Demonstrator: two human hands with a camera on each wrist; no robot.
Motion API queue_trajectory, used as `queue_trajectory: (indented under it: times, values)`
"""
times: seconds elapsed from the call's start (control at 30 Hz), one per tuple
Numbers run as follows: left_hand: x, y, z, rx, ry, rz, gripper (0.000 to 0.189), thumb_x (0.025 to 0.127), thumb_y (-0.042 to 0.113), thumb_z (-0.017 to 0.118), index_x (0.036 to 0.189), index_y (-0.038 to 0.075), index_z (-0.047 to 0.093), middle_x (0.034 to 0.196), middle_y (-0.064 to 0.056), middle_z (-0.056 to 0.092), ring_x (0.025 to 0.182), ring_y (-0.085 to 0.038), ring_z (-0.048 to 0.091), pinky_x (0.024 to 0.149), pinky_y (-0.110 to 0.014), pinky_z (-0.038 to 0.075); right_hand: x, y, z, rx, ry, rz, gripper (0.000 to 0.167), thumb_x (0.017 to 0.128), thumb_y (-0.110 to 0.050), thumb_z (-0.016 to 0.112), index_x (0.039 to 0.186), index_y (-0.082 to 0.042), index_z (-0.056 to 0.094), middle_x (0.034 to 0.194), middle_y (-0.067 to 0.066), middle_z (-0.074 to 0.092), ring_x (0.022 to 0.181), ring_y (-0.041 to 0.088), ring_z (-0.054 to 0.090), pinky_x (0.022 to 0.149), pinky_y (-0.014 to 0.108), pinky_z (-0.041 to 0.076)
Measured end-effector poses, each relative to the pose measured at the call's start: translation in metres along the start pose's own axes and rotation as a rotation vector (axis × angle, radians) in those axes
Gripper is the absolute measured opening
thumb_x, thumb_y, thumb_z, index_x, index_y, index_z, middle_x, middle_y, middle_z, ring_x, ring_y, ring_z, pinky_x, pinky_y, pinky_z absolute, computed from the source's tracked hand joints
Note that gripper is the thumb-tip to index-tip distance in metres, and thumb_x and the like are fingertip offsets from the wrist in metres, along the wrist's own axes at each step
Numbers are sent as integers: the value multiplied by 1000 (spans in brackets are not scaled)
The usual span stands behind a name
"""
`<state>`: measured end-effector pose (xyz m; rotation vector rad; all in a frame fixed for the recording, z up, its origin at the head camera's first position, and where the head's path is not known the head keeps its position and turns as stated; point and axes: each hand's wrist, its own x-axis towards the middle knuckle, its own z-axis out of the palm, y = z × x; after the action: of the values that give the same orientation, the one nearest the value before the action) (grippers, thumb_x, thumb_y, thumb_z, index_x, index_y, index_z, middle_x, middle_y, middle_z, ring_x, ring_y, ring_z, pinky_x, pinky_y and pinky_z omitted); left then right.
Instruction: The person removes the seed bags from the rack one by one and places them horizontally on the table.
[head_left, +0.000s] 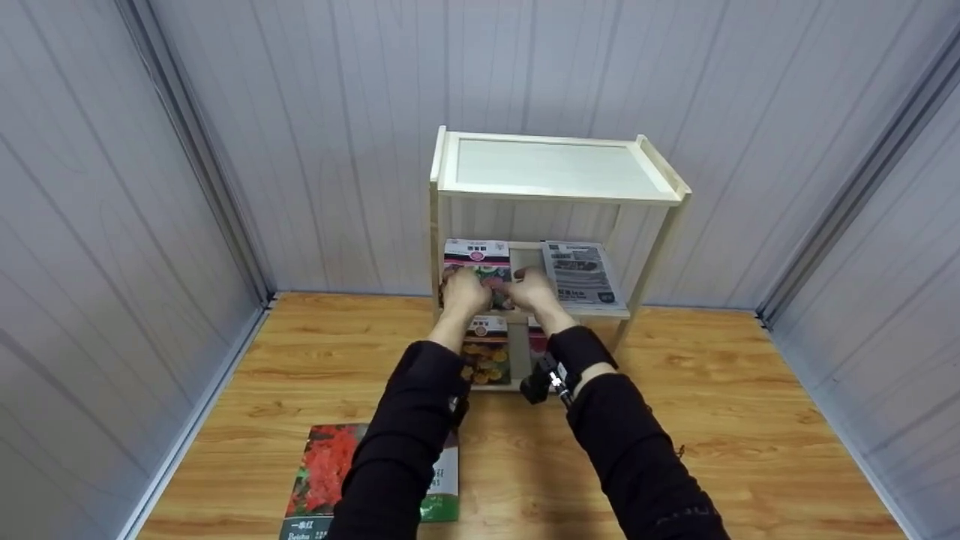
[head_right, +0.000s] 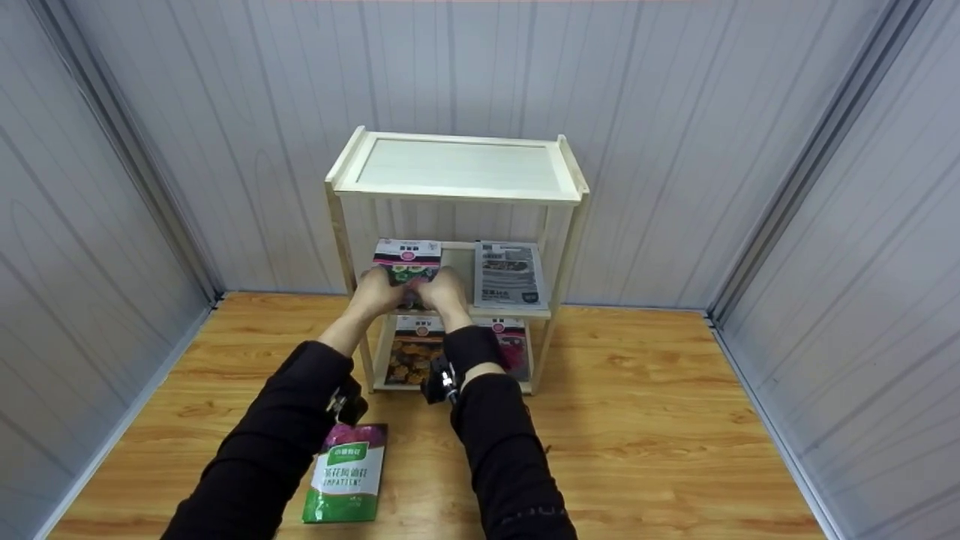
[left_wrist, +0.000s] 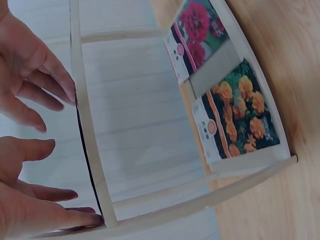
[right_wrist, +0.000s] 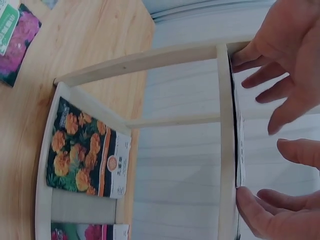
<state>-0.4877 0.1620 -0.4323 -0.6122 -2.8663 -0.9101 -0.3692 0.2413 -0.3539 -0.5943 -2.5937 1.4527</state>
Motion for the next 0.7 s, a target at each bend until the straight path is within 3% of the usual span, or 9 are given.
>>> queue_trajectory:
  times: [0.1,0.2,0.3,0.43,0.53,0.7]
  values:
    - [-23,16,-24,-44,34,-4,19,77,22,58,75,3,59,82,-15,62,79,-32,58,69,-44,45,0,-1,0,63,-16,19,42,80,-27,66,102,6,54,96,16,58,58,15,54,54,21,42]
    - [-54,44,-63,-101,-47,-96,20,81,18,57,85,-1,60,95,-18,61,91,-34,55,82,-45,42,0,-1,-2,124,-30,48,24,80,-22,65,81,-1,54,79,10,58,53,12,49,49,22,40]
    - [-70,59,-78,-121,-26,-135,21,82,19,58,84,-2,61,102,-23,57,95,-40,51,83,-46,41,-2,-1,-5,167,-47,64,20,81,-17,63,85,1,55,81,10,57,57,13,50,57,25,46]
    - [-75,66,-84,-133,2,-161,20,81,20,60,83,0,62,104,-23,55,94,-41,50,82,-45,42,-1,0,-12,218,-54,91,38,84,-14,58,113,8,48,100,15,52,67,17,54,73,32,49]
    - [-74,67,-86,-156,32,-166,16,80,15,59,85,-1,62,98,-19,60,91,-37,54,79,-41,44,1,2,-17,237,-26,99,44,85,-12,56,121,9,43,103,16,51,72,17,55,77,32,49]
    - [-73,62,-89,-247,51,-182,21,77,7,55,94,-5,60,97,-17,62,92,-29,57,79,-36,47,5,6,-24,230,40,76,30,83,-8,59,106,11,55,86,16,57,60,12,52,62,24,48]
